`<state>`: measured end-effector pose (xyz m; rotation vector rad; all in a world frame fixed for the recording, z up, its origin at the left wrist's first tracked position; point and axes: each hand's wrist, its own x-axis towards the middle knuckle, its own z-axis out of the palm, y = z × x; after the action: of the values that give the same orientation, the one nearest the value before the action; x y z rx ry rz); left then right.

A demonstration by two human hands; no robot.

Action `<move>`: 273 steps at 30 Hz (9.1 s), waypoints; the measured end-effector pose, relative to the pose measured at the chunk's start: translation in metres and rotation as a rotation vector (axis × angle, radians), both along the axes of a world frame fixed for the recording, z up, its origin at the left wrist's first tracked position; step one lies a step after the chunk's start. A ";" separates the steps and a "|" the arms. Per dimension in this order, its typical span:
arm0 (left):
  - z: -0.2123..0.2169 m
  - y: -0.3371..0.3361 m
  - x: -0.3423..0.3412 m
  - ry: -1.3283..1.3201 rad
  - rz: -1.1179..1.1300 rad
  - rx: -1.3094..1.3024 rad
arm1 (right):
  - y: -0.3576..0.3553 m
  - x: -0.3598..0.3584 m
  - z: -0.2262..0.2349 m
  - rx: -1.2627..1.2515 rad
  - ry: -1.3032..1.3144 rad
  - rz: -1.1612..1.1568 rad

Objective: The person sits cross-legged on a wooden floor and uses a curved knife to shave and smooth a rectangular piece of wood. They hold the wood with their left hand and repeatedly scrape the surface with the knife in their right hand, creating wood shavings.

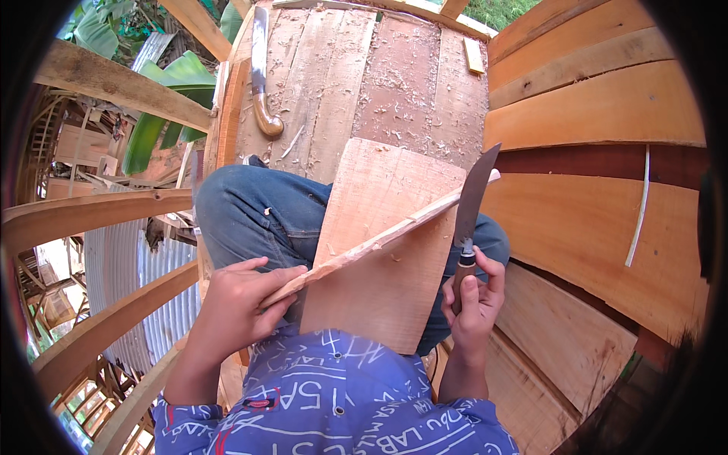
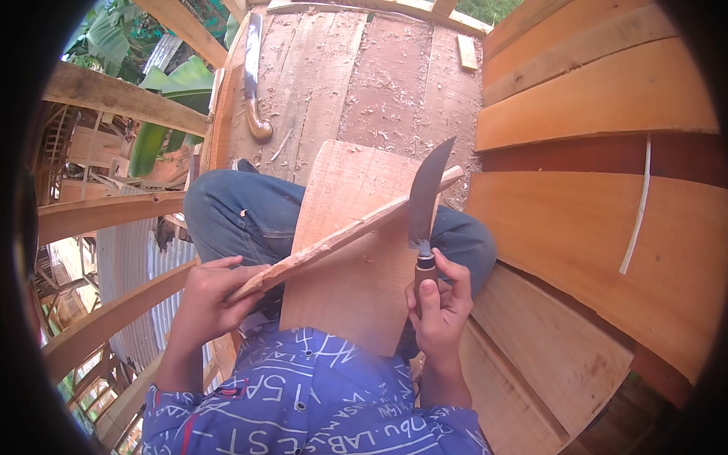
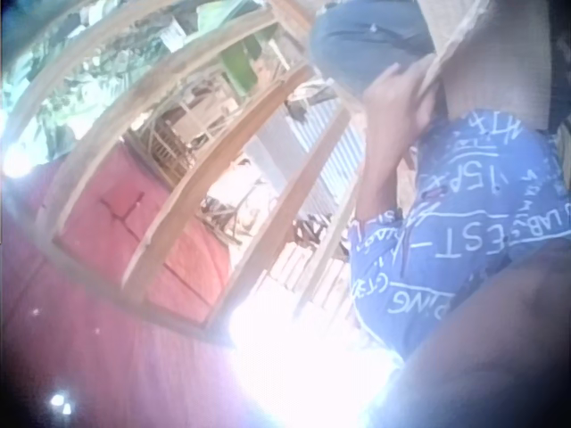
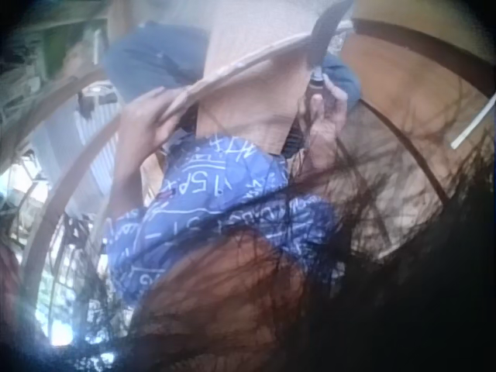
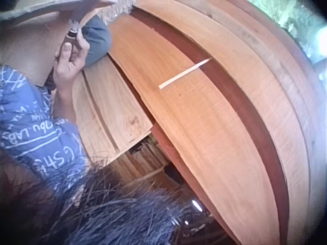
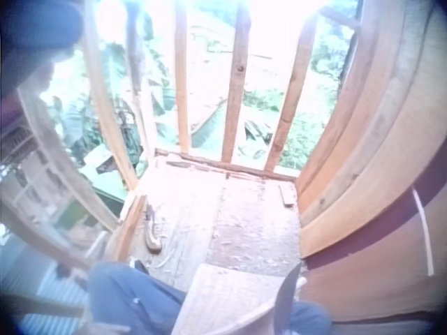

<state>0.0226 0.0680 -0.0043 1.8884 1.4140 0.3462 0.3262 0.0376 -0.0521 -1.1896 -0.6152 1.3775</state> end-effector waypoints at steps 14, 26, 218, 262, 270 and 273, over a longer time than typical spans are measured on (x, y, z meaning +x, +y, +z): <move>-0.002 -0.001 -0.001 -0.002 0.008 -0.032 | -0.014 0.010 -0.016 0.109 -0.473 0.276; -0.001 0.000 0.001 -0.013 0.019 -0.024 | -0.002 -0.002 -0.007 0.213 -0.452 0.407; 0.008 -0.017 0.023 0.082 0.019 0.076 | -0.042 -0.007 -0.009 0.055 -0.348 0.394; 0.006 -0.019 0.025 0.088 0.027 0.119 | -0.022 -0.005 -0.015 -0.079 0.253 0.570; 0.007 -0.016 0.025 0.104 0.025 0.106 | -0.023 -0.020 -0.011 -0.255 0.693 0.619; 0.005 -0.021 0.023 0.107 0.037 0.120 | -0.018 -0.016 -0.010 -0.095 0.317 0.428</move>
<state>0.0458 0.0473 0.0006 2.0055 1.5303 0.3594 0.3104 0.0201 -0.0617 -0.9128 -0.6022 1.9308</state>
